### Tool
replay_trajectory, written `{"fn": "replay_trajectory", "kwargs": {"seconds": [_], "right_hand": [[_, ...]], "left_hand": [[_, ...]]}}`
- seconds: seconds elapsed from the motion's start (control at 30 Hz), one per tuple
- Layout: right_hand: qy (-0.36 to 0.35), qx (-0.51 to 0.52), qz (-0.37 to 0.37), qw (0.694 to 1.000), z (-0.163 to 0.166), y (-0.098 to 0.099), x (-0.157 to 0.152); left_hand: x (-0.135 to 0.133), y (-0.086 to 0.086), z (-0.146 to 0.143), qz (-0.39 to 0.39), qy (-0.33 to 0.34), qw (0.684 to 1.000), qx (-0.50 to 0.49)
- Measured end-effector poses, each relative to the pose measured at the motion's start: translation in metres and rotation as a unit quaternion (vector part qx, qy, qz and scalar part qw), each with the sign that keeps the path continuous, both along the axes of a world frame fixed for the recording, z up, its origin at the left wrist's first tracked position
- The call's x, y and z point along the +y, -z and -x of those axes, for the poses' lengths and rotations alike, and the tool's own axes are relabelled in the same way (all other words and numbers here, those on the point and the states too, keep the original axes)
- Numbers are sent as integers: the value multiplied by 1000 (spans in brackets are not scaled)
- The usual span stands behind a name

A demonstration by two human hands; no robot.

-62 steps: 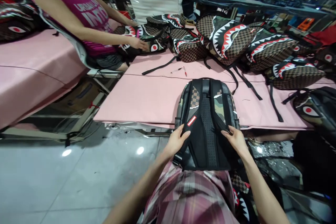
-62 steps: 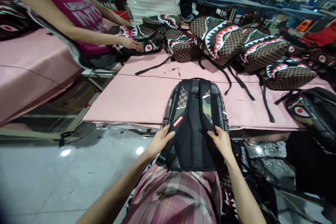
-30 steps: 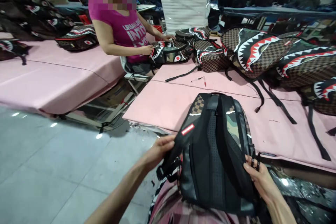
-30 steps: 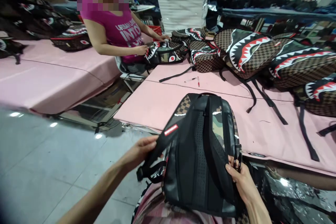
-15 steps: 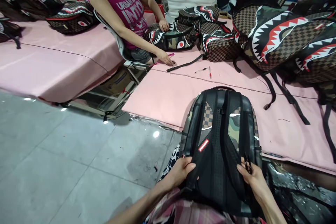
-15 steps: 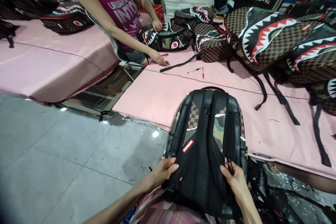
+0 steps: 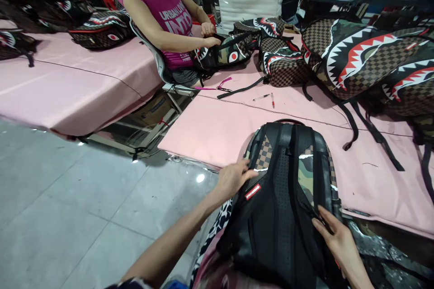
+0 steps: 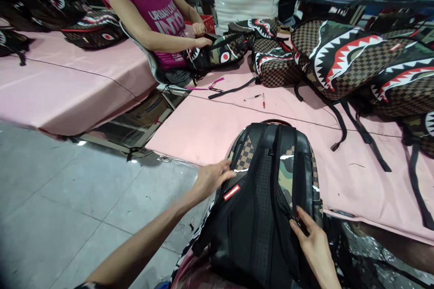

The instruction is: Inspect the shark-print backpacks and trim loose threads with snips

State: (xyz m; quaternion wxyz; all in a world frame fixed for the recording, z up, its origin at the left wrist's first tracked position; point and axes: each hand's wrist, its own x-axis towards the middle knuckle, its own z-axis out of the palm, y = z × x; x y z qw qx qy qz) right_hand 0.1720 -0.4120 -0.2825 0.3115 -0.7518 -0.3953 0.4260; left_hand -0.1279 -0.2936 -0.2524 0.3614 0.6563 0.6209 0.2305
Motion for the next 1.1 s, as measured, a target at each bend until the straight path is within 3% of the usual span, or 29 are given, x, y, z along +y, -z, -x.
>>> {"fn": "replay_trajectory", "kwargs": {"seconds": [0.1, 0.2, 0.5, 0.63, 0.73, 0.83, 1.1], "right_hand": [[33, -119, -99, 987, 2, -22, 17], [30, -126, -176, 976, 16, -39, 39], [-133, -46, -234, 962, 85, -36, 109], [-154, -78, -223, 960, 86, -30, 126], [-163, -172, -205, 950, 83, -32, 135], [-173, -278, -191, 925, 88, -39, 146], [-232, -403, -260, 846, 115, -42, 176]], "left_hand": [[47, 2, -19, -99, -19, 991, -92], [71, 13, -34, -163, 5, 983, -79], [75, 27, -28, -236, 93, 965, 68], [79, 30, -33, -208, 48, 972, 94], [84, 34, -38, -124, -54, 991, -5], [87, 36, -40, -43, -125, 986, -104], [83, 33, -44, -61, -152, 975, -147]]}}
